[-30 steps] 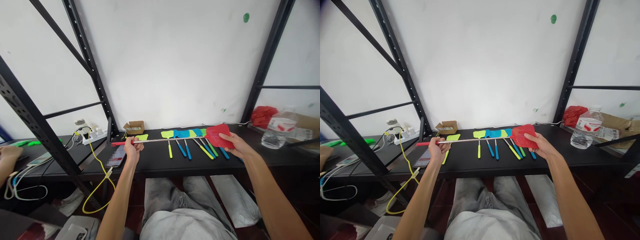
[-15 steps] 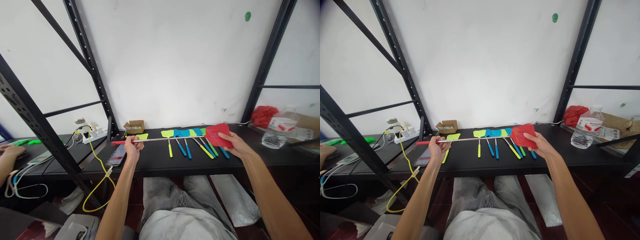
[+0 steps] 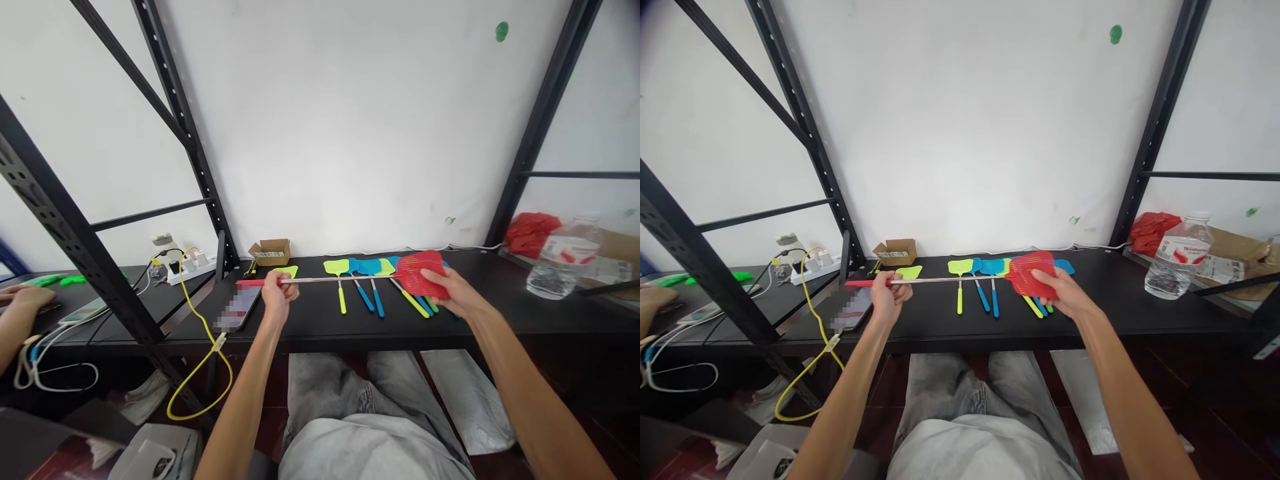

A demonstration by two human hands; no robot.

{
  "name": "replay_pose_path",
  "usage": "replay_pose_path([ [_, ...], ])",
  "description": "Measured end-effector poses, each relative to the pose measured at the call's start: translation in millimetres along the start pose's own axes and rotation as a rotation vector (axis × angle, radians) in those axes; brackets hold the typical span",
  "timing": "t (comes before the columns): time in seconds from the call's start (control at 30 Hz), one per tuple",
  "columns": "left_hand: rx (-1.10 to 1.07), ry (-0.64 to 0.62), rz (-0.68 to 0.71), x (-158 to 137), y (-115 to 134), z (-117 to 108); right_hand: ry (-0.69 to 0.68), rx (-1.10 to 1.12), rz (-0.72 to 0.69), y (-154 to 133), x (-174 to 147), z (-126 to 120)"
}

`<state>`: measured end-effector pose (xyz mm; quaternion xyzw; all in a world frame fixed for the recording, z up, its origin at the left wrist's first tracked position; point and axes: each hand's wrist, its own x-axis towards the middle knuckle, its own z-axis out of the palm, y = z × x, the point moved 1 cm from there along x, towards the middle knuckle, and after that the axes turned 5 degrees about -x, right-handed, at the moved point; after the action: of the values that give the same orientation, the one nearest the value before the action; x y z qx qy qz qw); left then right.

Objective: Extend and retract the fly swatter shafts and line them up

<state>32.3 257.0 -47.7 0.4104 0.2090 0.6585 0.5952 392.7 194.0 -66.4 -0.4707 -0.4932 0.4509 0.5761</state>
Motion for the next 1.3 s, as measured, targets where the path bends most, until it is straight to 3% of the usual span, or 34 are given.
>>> replay_pose_path([
  [0.13,0.04,-0.072,-0.035,-8.9,-20.2,20.3,-0.101,0.011,-0.034,1.7,-2.5,42.2],
  [0.23,0.061,-0.125,-0.04,-11.0,-18.3,22.3,-0.141,0.009,-0.043,-1.1,-5.7,54.6],
  [0.4,0.144,-0.183,-0.039,-6.9,-4.2,14.2,-0.152,0.024,-0.065,-7.6,-9.5,38.2],
  [0.53,0.147,-0.077,0.007,-1.2,4.6,2.7,-0.015,0.072,-0.077,-11.9,-8.4,11.4],
  [0.7,0.232,-0.033,0.068,3.6,11.6,-9.5,0.017,0.066,-0.097,-16.2,-7.7,-6.4],
  [1.03,0.396,-0.15,0.085,-0.2,3.0,-4.7,-0.067,0.044,-0.078,-16.6,-10.2,0.6],
  [1.17,0.386,-0.142,0.098,-4.5,-5.1,2.1,-0.077,0.072,-0.151,-21.2,-13.5,14.5],
  [1.3,0.479,-0.176,0.083,-13.1,-15.1,15.8,-0.111,-0.085,-0.163,-13.5,-11.3,32.2],
])
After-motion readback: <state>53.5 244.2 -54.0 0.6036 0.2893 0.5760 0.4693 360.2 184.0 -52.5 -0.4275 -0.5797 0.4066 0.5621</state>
